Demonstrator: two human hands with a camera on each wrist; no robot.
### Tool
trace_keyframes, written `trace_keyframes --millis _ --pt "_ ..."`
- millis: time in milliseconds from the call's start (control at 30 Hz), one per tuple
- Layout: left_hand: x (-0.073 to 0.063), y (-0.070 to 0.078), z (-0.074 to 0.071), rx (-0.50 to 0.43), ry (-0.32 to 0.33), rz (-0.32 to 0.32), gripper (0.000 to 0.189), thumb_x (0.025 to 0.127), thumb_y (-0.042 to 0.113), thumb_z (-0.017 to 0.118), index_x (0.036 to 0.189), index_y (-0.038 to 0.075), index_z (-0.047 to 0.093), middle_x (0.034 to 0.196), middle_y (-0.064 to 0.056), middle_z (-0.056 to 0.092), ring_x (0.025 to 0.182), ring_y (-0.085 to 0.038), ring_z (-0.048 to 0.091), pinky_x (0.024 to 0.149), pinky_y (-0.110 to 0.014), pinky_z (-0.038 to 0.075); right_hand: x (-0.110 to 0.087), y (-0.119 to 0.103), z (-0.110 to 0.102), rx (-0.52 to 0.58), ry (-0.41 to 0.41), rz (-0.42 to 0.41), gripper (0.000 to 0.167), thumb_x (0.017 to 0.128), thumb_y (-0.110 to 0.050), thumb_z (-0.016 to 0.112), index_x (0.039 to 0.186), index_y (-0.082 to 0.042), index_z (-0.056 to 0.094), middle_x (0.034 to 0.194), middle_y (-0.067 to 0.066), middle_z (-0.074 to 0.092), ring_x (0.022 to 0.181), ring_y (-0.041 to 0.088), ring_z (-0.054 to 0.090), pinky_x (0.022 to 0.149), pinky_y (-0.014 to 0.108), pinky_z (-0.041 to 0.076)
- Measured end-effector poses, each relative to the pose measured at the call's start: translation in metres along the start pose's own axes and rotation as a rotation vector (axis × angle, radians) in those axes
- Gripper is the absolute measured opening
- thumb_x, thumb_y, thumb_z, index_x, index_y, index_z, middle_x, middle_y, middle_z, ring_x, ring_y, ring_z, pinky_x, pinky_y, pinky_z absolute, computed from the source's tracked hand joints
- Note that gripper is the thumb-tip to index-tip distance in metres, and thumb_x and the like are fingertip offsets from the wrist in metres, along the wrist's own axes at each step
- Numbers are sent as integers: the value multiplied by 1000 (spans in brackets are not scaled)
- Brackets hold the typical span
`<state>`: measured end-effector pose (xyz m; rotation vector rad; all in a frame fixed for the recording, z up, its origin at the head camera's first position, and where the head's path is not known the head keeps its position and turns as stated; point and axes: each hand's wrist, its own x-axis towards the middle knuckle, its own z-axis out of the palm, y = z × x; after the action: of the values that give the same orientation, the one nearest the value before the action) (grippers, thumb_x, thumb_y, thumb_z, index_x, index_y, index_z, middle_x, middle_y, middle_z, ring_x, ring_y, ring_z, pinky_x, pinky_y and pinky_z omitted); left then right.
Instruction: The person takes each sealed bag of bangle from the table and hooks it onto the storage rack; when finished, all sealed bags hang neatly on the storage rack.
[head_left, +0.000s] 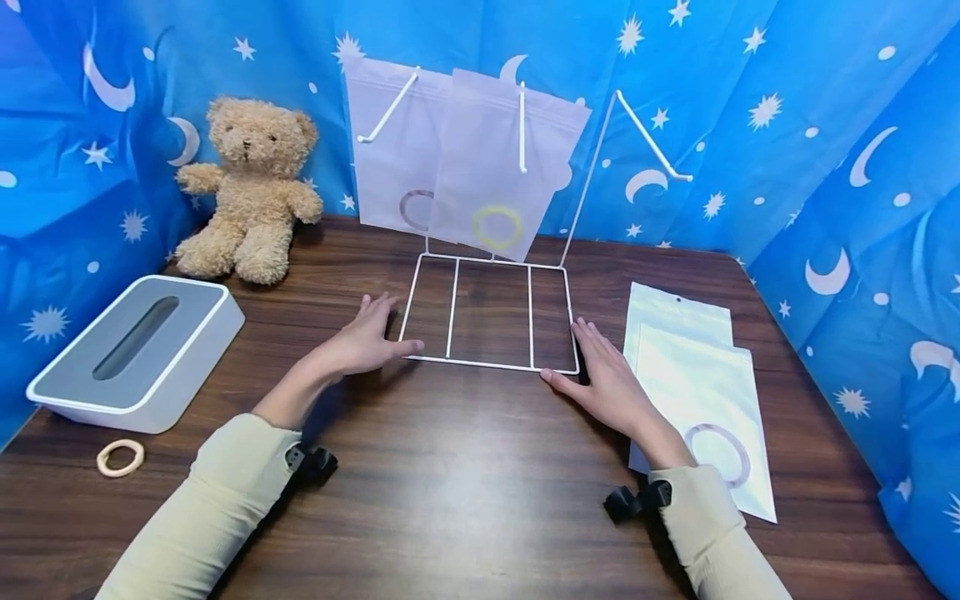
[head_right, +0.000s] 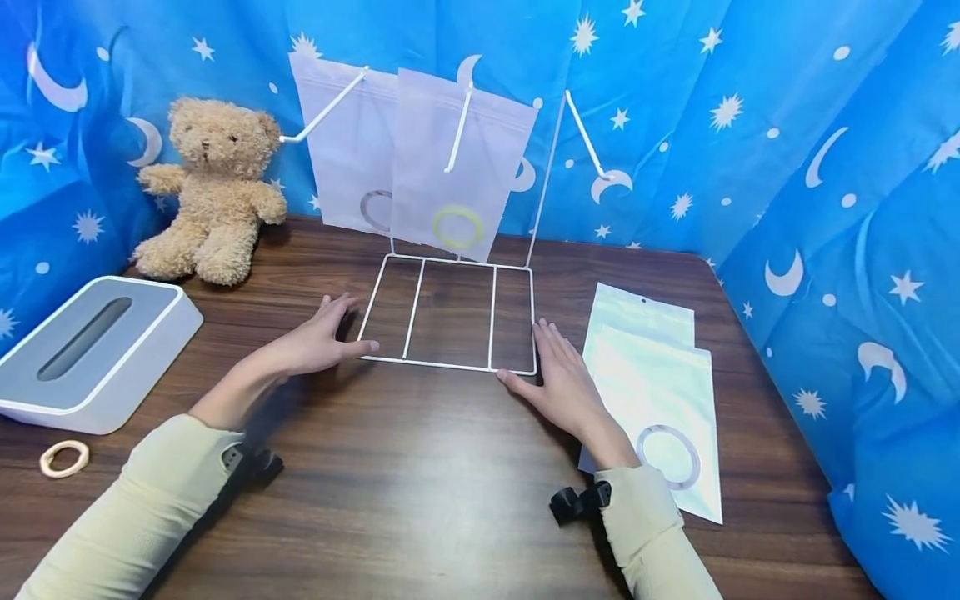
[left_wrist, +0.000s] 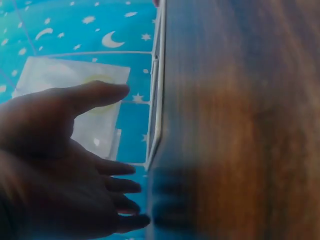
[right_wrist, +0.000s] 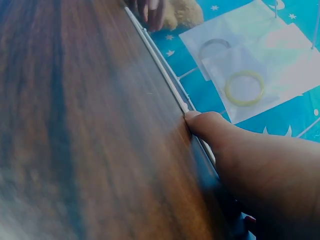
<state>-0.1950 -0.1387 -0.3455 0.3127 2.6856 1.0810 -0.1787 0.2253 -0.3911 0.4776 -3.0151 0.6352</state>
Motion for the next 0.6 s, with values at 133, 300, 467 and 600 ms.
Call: trace_keyframes --millis 133,300,467,600 --pt "3 -11 0 64 -22 69 101 89 42 71 155 -3 10 161 -22 4 146 -36 -8 116 -54 -1 -1 1 -1 1 -2 12 104 86 -72 53 156 -5 18 161 16 16 148 31 12 115 53 15" --pt "7 -29 3 76 -9 177 98 89 44 71 156 2 13 162 -18 9 147 -33 -4 116 -51 -2 -1 1 1 4 -5 10 102 87 -70 54 156 -4 17 161 16 16 148 31 11 115 53 14" --pt "10 -43 12 107 40 271 90 91 43 68 155 3 20 161 -14 18 148 -30 6 116 -52 -1 -1 0 1 7 -9 -1 102 88 -69 54 156 -4 17 161 17 15 147 32 12 115 53 15" --pt "8 -45 16 125 66 305 82 94 42 64 154 1 26 159 -13 23 147 -29 11 115 -54 -2 0 0 1 1 -12 0 102 88 -70 53 157 -4 16 161 17 15 147 32 12 115 54 15"
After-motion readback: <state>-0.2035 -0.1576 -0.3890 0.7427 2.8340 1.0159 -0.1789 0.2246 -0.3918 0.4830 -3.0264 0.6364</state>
